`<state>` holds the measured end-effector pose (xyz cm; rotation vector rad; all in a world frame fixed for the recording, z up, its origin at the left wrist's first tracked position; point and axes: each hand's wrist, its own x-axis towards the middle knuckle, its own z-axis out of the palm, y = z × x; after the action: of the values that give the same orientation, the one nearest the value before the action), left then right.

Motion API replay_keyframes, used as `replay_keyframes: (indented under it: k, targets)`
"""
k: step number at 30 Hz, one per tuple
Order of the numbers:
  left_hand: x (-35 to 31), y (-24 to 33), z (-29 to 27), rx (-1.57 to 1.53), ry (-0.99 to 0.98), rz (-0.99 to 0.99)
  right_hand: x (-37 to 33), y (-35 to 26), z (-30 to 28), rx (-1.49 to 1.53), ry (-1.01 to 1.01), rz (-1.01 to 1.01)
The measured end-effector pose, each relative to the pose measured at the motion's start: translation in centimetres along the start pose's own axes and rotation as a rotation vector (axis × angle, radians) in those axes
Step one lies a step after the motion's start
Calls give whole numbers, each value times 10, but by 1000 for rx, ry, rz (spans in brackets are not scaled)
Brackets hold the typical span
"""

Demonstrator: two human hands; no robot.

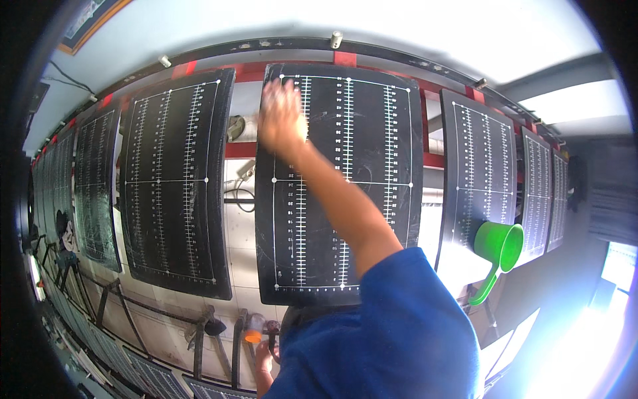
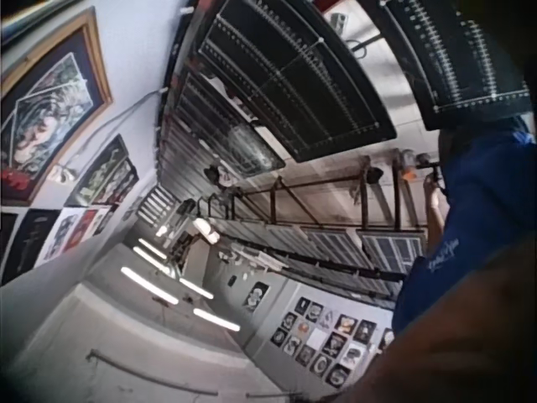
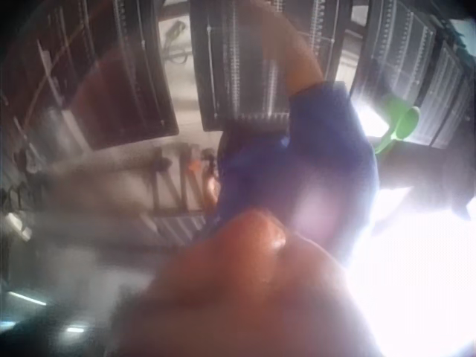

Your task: The person cleans several large black screens mounted on a wall using a green watering can to pour water and a cloth to wipe the surfaces. The person moves along the row of screens, repeatedly wetting and wiping them to remove residue.

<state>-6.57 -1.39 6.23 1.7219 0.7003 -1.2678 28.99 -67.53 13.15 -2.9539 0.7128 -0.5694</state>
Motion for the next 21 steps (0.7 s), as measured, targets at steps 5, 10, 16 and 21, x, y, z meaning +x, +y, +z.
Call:
replay_keyframes:
  k: [5,10,16,21]
  targets:
    - [29,11,16,-156,99,-67,-251,-85,-129,487,-498,-478]
    - [27,17,36,-164,38,-79,-160,-59,-102,447,-481,-578]
    - [-11,0,26,-58,82,-58,73,57,-9,-24,-183,37]
    - [-14,-54,10,-200,-46,-103,3,219,-57,-84,-73,504]
